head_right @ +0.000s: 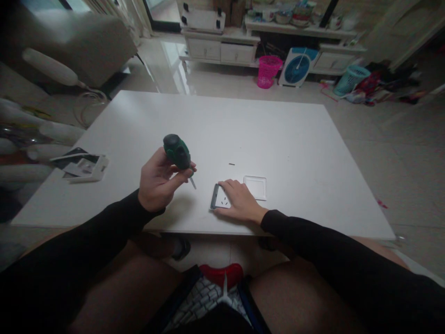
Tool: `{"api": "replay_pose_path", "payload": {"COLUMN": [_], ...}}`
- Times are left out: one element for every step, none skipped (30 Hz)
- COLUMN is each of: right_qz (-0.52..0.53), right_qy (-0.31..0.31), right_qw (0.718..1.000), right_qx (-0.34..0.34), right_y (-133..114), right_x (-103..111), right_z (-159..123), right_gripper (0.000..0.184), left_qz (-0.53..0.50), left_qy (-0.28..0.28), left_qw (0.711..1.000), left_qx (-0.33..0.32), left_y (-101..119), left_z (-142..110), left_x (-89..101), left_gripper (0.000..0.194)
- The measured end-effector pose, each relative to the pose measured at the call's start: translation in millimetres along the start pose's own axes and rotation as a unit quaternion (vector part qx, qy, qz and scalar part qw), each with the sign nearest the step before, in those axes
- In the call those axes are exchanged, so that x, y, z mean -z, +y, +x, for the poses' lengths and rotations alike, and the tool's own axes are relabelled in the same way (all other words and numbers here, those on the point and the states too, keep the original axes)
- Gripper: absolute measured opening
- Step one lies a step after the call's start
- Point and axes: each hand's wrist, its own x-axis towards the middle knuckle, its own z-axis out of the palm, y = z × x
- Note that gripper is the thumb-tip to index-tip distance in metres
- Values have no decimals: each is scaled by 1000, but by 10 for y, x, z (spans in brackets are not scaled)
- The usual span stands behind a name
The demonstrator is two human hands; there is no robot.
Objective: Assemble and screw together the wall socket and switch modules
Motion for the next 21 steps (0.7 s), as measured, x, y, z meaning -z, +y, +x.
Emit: {"api": "replay_pose_path", "payload": {"right_qz": [0,-1,-1,-2,-2,-2,-3,-4,-5,-4,-2,1,4,7,9,10,10,9,6,3,0], "right_qy": [0,1,3,3,3,3,2,0,0,-1,-1,-1,-1,0,0,1,2,4,4,5,5], "right_qw": [1000,1000,1000,1000,1000,1000,1000,1000,1000,1000,1000,1000,1000,1000,1000,1000,1000,1000,1000,1000,1000], "right_qx": [-1,-2,-2,-3,-4,-4,-4,-4,-4,-4,-5,-7,-10,-11,-11,-10,-7,-3,0,2,3], "right_y": [0,-2,-3,-4,-5,-4,-3,-1,1,3,4,4,2,1,-1,-3,-4,-4,-3,-1,1], "right_x": [-2,-3,-4,-4,-3,-3,-2,-2,-1,-1,1,2,5,7,10,12,13,13,12,11,8], "right_z": [0,1,1,1,1,0,-1,-1,-2,-2,-3,-2,-2,-1,-1,-1,-1,-2,-4,-6,-8], "right_gripper": [75,75,74,74,73,73,73,73,73,73,73,74,74,74,74,74,74,74,75,76,77], "left_qz": [2,2,0,-2,-6,-8,-10,-10,-9,-7,-6,-6,-8,-9,-9,-9,-8,-7,-7,-7,-7], "left_qy": [1,2,2,1,0,-2,-3,-4,-4,-4,-3,-3,-3,-4,-5,-5,-6,-6,-6,-5,-5], "left_qw": [1000,1000,1000,1000,1000,1000,1000,1000,1000,1000,1000,1000,1000,1000,1000,1000,1000,1000,1000,1000,1000], "left_qx": [1,1,1,1,0,-3,-6,-7,-7,-5,-3,-1,-2,-2,-3,-2,-2,0,1,0,-2], "left_y": [1,2,3,3,4,4,4,4,4,4,5,6,6,6,5,3,1,0,-2,-2,-2], "left_z": [0,1,3,4,6,7,8,9,10,10,10,9,8,6,5,4,2,1,1,1,1], "left_x": [-2,-4,-5,-6,-7,-7,-7,-7,-7,-7,-8,-9,-11,-12,-13,-14,-15,-16,-16,-17,-17], "left_gripper": [24,24,24,24,24,24,24,24,24,23,23,23,23,23,23,23,23,23,23,24,24]}}
